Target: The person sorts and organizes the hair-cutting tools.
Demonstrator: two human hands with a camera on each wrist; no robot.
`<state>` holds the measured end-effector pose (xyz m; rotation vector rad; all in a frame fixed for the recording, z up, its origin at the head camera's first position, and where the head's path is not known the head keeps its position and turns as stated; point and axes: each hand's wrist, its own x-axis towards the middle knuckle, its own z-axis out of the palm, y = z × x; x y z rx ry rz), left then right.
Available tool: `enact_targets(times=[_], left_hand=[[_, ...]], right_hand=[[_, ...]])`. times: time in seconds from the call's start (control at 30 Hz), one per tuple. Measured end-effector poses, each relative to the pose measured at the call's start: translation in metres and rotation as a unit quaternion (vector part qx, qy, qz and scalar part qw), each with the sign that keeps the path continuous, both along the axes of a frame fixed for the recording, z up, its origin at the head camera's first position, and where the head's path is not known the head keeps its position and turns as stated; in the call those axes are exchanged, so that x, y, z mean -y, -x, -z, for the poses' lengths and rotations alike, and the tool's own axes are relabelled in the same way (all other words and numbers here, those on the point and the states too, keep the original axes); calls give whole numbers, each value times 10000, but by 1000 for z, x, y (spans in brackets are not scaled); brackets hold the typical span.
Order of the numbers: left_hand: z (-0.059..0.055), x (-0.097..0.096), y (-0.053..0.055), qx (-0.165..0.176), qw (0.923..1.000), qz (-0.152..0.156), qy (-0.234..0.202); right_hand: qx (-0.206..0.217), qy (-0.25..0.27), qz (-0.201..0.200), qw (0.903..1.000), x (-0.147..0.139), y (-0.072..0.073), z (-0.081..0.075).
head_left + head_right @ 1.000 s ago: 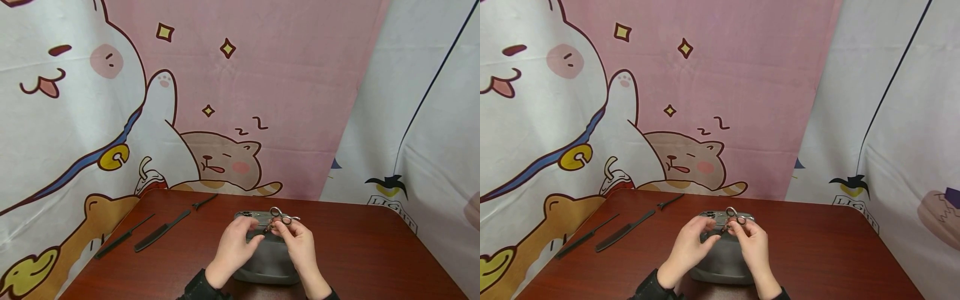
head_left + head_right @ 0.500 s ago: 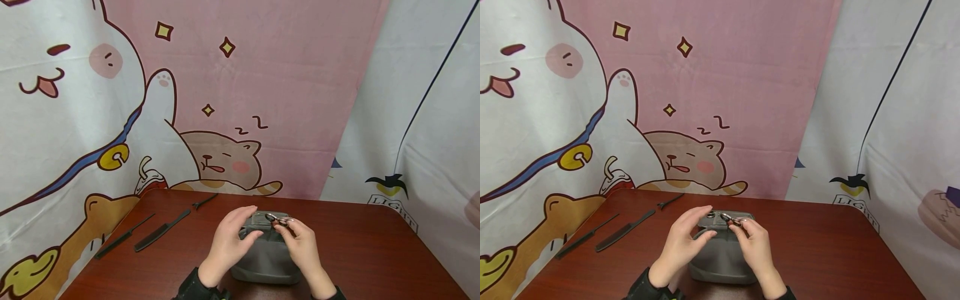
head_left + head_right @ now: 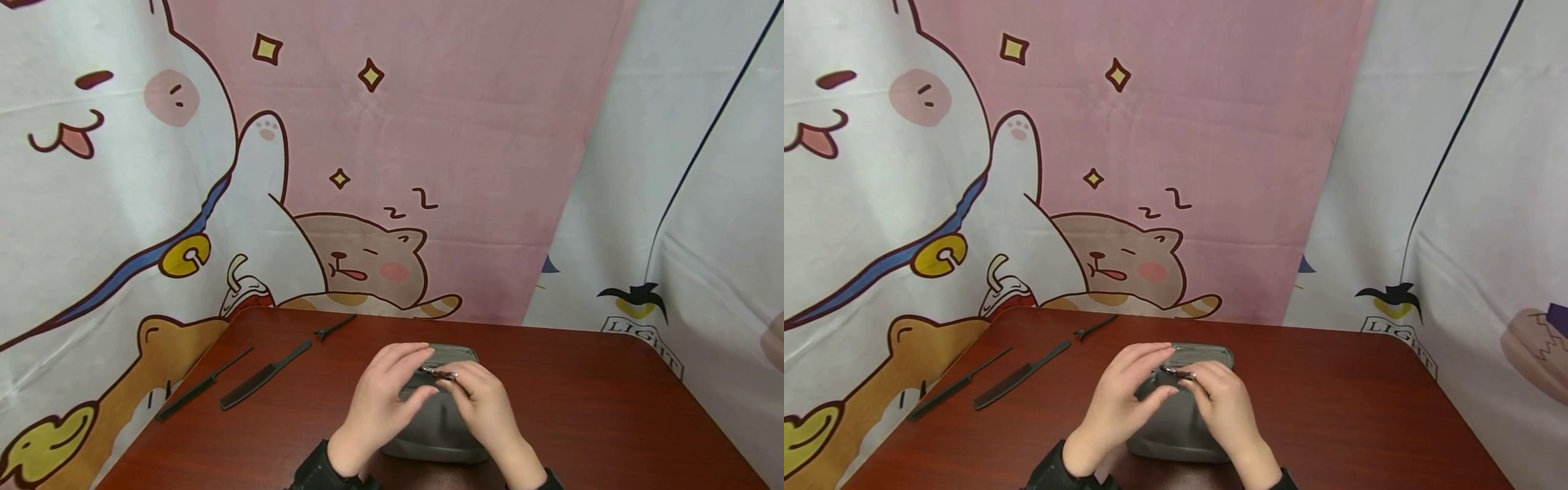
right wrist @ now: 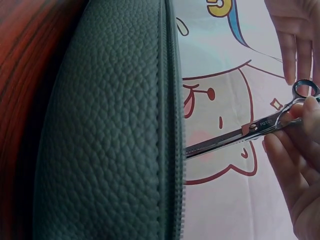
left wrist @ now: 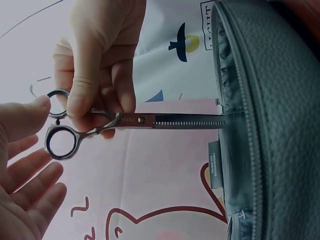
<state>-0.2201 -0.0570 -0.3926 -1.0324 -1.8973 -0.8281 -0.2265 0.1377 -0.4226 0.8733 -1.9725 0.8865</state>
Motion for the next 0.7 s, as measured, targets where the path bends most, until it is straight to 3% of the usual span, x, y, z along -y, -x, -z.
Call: enact_targets(times=[0.2,0.47,0.7], left_hand=[[1,-2,0,-129,9999,-6,66],[2,-3,-2,-176,9997,34,156],[2,-5,-2,-309,9992,-24,234]], right_hand=[[11,-233,-44,9997,0,1,2],[-413,-357,-45,9985,1,0,2],[-285,-514,4,9983,0,0,3]])
